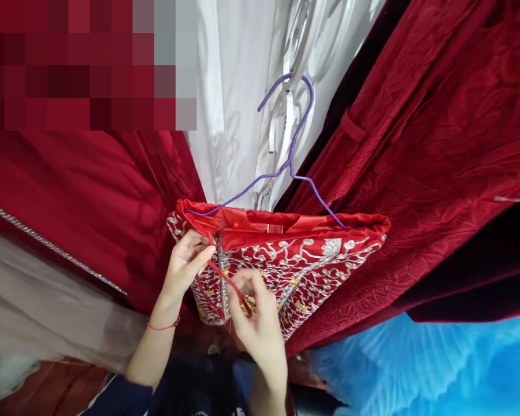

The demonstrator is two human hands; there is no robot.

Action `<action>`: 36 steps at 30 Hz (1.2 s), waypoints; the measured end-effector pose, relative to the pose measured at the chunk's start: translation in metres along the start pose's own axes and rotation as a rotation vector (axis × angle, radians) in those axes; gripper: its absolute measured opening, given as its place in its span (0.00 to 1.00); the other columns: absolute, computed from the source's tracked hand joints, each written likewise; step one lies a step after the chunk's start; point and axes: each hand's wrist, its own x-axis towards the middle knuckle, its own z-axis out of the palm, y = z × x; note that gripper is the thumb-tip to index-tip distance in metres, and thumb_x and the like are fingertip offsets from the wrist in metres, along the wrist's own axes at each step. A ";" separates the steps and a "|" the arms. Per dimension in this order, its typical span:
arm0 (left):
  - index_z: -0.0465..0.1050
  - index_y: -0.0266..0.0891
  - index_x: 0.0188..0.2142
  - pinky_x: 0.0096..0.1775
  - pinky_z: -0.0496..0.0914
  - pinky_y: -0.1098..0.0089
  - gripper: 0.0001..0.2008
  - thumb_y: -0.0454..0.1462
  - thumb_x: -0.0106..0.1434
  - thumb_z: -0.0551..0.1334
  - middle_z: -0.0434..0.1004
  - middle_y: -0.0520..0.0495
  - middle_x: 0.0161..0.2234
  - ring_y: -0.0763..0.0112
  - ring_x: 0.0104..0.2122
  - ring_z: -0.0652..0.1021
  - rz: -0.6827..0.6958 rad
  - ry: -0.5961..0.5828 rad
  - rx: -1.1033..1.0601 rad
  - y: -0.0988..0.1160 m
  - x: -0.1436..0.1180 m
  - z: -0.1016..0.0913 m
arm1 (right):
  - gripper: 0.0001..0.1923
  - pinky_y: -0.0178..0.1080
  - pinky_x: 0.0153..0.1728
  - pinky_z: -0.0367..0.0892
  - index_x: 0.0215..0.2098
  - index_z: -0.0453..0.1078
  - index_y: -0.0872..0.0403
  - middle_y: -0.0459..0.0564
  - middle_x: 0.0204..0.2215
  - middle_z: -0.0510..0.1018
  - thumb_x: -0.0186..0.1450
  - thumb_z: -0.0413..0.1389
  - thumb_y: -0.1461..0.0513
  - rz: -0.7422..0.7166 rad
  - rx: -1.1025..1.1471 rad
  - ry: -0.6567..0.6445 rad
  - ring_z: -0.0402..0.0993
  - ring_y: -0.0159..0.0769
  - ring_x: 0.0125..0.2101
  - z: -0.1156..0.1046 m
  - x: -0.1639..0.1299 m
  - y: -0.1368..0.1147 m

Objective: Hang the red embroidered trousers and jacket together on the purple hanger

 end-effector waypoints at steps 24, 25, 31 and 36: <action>0.62 0.38 0.23 0.24 0.57 0.77 0.17 0.45 0.54 0.68 0.57 0.59 0.19 0.81 0.20 0.59 -0.273 0.318 -0.308 -0.008 -0.031 0.037 | 0.12 0.32 0.19 0.58 0.29 0.71 0.54 0.39 0.16 0.67 0.69 0.53 0.60 -0.035 -0.013 -0.073 0.62 0.26 0.16 -0.003 0.037 0.000; 0.63 0.38 0.23 0.24 0.57 0.77 0.16 0.44 0.54 0.67 0.57 0.58 0.20 0.81 0.20 0.60 -0.263 0.337 -0.300 -0.009 -0.031 0.038 | 0.16 0.32 0.18 0.56 0.24 0.68 0.54 0.40 0.14 0.65 0.68 0.53 0.57 0.024 -0.006 -0.095 0.60 0.26 0.15 0.002 0.037 0.007; 0.60 0.39 0.21 0.24 0.54 0.74 0.16 0.43 0.59 0.62 0.55 0.57 0.18 0.79 0.20 0.57 -0.196 0.278 -0.224 -0.012 -0.037 0.039 | 0.23 0.32 0.19 0.57 0.19 0.64 0.52 0.41 0.12 0.63 0.63 0.58 0.47 0.257 0.354 -0.118 0.58 0.27 0.15 0.031 0.056 0.024; 0.64 0.39 0.26 0.25 0.55 0.74 0.16 0.47 0.61 0.62 0.58 0.57 0.19 0.78 0.20 0.59 -0.222 0.296 -0.148 -0.005 -0.048 0.044 | 0.20 0.32 0.17 0.56 0.21 0.64 0.52 0.40 0.14 0.65 0.58 0.64 0.50 0.291 0.458 0.002 0.54 0.25 0.14 0.036 0.055 0.020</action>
